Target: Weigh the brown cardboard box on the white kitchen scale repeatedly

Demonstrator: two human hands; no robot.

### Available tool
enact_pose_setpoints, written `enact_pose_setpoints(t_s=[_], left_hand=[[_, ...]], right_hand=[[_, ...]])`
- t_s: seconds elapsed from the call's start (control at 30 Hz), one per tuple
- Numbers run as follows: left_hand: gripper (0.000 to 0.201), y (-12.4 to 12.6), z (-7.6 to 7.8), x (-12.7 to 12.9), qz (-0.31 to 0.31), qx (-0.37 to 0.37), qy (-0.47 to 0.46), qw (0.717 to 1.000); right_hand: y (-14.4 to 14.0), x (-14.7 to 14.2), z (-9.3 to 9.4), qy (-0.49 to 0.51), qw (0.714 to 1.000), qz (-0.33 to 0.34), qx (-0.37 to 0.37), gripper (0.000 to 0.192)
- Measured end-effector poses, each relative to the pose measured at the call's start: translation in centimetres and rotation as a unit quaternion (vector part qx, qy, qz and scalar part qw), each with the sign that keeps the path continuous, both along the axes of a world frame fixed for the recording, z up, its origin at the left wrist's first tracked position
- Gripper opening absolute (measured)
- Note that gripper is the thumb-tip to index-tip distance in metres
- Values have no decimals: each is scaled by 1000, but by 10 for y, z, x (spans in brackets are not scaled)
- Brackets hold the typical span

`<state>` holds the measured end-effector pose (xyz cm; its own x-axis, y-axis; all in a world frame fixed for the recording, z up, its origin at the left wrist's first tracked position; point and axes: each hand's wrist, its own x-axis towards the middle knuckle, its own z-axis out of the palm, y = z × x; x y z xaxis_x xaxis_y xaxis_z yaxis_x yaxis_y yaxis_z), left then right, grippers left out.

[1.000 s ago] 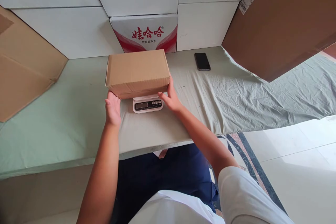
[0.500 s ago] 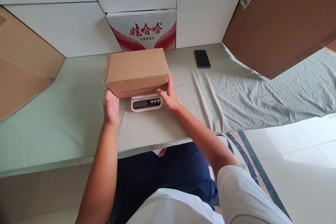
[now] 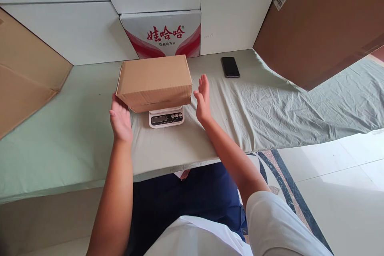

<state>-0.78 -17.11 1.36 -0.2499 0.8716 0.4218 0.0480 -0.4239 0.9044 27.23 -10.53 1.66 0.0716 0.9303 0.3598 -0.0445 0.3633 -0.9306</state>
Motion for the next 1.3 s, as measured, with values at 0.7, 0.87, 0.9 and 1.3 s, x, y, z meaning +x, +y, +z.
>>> enact_pose_setpoints(t_s=[0.7, 0.87, 0.9, 1.3], left_hand=[[88, -3, 5, 17, -11, -36, -9, 999], [87, -5, 7, 17, -15, -39, -9, 999], [86, -5, 7, 17, -16, -39, -12, 999], [82, -7, 1, 14, -23, -25, 22, 999]], right_hand=[[-9, -11, 10, -4, 997, 70, -32, 79], [-15, -14, 18, -2, 996, 86, -26, 72], [-17, -15, 19, -5, 996, 88, -24, 70], [-21, -23, 18, -8, 996, 84, -20, 57]])
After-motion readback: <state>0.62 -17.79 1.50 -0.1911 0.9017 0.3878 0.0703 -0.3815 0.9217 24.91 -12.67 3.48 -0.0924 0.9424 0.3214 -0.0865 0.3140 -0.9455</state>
